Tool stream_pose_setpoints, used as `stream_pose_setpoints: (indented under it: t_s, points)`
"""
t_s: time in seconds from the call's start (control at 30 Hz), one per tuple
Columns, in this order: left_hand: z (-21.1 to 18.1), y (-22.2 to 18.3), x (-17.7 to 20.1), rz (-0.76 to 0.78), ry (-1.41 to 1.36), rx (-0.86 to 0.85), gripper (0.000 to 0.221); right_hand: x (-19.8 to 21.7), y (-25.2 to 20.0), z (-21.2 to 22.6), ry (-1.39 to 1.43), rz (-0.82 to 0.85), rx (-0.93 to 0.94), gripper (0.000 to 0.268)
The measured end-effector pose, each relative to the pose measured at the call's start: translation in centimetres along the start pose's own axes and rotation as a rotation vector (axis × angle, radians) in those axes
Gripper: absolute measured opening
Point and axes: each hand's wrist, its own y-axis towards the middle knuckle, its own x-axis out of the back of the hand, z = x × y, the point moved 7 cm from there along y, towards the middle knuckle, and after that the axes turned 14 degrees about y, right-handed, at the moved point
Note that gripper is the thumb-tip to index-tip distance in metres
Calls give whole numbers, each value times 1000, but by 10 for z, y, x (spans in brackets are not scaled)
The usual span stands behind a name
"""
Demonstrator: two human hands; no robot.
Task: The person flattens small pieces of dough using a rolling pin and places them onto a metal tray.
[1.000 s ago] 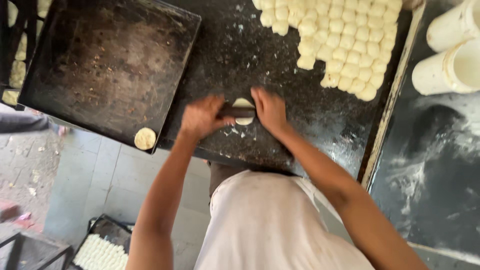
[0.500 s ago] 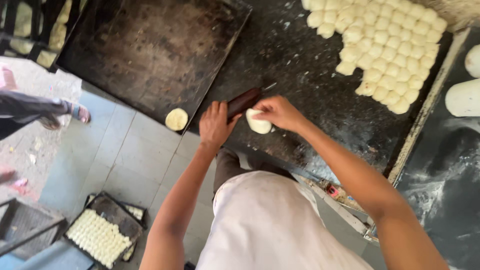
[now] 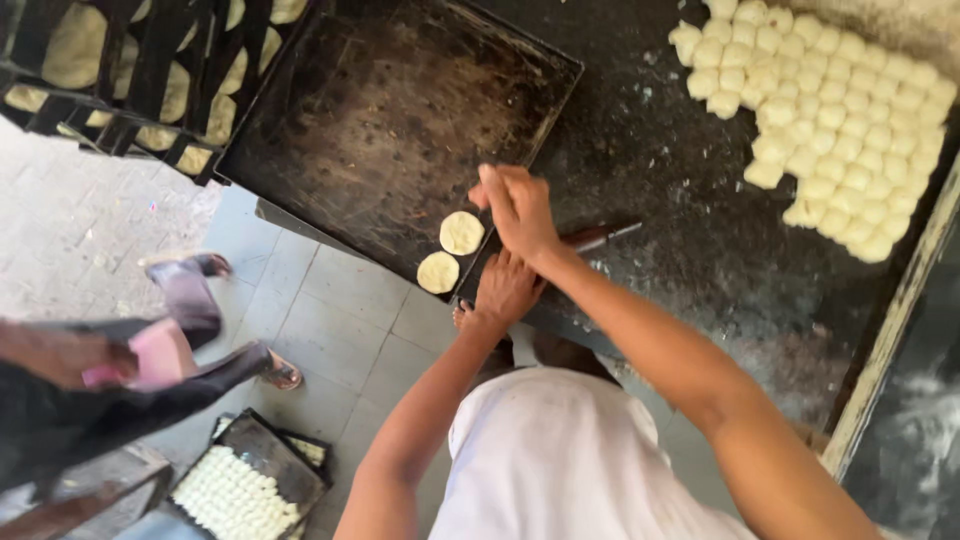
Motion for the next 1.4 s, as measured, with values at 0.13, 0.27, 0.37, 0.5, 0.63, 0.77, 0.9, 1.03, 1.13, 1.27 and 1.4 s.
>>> stream_pose_setpoints:
  t_s: [0.13, 0.27, 0.37, 0.5, 0.63, 0.77, 0.9, 1.03, 1.13, 1.27, 1.4]
  points:
    - [-1, 9, 19, 146, -54, 49, 30, 26, -16, 4, -122, 36, -74, 22]
    - [-14, 15, 35, 86, 53, 95, 51, 135, -71, 14, -393, -278, 20, 19]
    - [-15, 25, 35, 66, 160, 85, 56, 251, -79, 11, -775, -363, 63, 21]
    - [-22, 21, 37, 44, 236, 88, 58, 361, -73, -26, -1139, -241, -108, 25]
    - [-24, 22, 36, 98, 244, 155, 58, 366, -97, -34, -784, -374, -70, 17]
    - [-30, 22, 36, 70, 259, 222, 58, 271, -159, -10, -570, -206, 65, 25]
    - [-34, 18, 33, 52, 279, 286, 59, 211, -194, -1, -549, -7, -24, 45]
    - [-35, 13, 33, 32, 290, 330, 60, 210, -159, -21, -734, 84, -58, 46]
    - [-40, 15, 30, 19, 294, 331, 60, 215, -135, -55, -697, 232, -217, 47]
    - [-37, 14, 33, 21, 318, 324, 60, 193, -140, -51, -655, 339, 144, 47]
    - [-47, 11, 31, -8, 275, 319, 61, 190, -178, -52, -718, 497, -40, 75]
